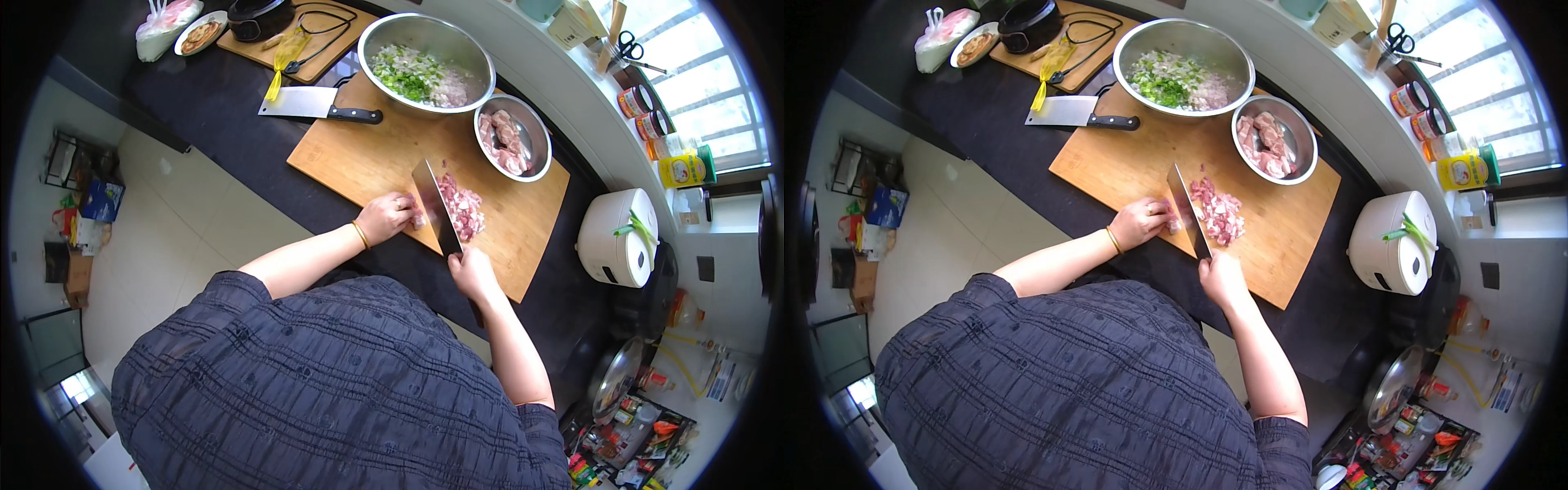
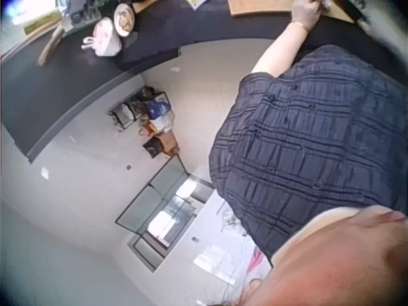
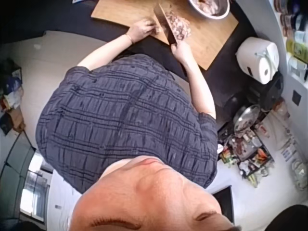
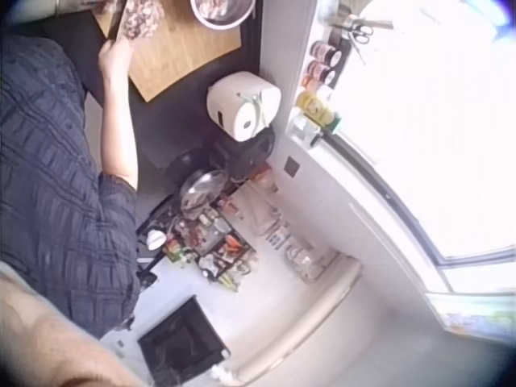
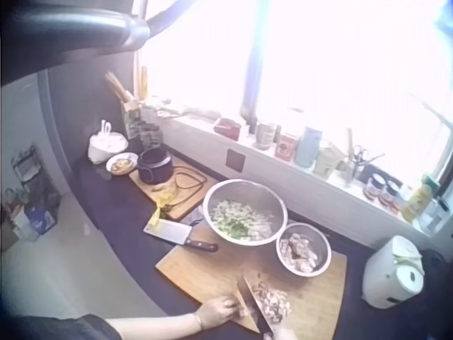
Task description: The person chops a piece of raw meat into small pieces on a wooden cutting board using a large cleaver. The person uses a second knife to help gather and stabilize the meat during the process. The chopped meat remains on the board as the video ends.
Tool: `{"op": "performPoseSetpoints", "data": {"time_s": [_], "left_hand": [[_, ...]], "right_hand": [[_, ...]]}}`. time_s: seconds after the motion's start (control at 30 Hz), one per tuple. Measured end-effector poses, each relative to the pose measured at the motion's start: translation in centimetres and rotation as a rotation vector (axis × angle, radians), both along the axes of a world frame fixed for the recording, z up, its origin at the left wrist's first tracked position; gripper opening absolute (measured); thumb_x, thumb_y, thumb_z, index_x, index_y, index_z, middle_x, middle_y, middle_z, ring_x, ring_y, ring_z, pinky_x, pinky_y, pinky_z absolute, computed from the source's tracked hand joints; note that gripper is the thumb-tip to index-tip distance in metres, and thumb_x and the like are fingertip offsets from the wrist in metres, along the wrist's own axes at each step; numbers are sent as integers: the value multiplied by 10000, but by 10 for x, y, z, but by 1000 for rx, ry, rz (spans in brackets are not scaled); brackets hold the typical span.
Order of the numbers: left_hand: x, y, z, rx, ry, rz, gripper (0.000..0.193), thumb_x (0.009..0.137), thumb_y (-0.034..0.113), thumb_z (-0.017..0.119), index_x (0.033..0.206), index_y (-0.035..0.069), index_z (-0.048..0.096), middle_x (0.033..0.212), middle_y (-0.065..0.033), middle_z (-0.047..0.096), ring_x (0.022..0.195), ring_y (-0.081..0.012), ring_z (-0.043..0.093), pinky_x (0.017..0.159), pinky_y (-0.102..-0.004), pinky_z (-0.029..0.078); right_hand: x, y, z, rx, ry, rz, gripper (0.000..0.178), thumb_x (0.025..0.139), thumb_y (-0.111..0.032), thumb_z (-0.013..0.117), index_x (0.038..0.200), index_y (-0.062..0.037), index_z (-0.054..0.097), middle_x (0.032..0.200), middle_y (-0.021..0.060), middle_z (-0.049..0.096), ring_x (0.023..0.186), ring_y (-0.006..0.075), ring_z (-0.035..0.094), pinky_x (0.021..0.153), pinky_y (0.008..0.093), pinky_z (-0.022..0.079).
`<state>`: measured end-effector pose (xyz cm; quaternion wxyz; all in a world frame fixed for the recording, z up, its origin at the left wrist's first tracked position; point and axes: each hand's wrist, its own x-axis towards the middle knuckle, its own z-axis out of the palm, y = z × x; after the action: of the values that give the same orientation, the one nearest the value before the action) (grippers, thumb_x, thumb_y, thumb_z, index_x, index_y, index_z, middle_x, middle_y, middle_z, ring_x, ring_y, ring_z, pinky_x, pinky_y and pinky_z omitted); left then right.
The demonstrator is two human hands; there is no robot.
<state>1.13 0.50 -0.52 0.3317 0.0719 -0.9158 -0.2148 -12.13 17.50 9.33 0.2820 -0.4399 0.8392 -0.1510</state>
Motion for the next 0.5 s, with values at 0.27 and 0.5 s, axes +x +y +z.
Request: {"op": "performPoseSetpoints", "data": {"time_s": [0.27, 0.5], "left_hand": [[-4, -1, -7, -8, -39, 4, 168, 618, 105, 647, 782, 83, 623, 840, -28, 577, 813, -212, 562, 721, -305, 480], [-6, -2, -11, 18, -33, -6, 160, 620, 106, 645, 778, 85, 625, 834, -23, 583, 816, -205, 564, 718, -300, 483]], "right_hand": [[5, 0, -5, 115, 27, 54, 204, 765, -134, 506, 781, 61, 563, 721, 275, 572, 730, 408, 578, 705, 447, 467], [1, -10, -16, 119, -18, 28, 205, 769, -132, 506, 799, 63, 564, 732, 276, 574, 736, 412, 577, 711, 454, 466]]}}
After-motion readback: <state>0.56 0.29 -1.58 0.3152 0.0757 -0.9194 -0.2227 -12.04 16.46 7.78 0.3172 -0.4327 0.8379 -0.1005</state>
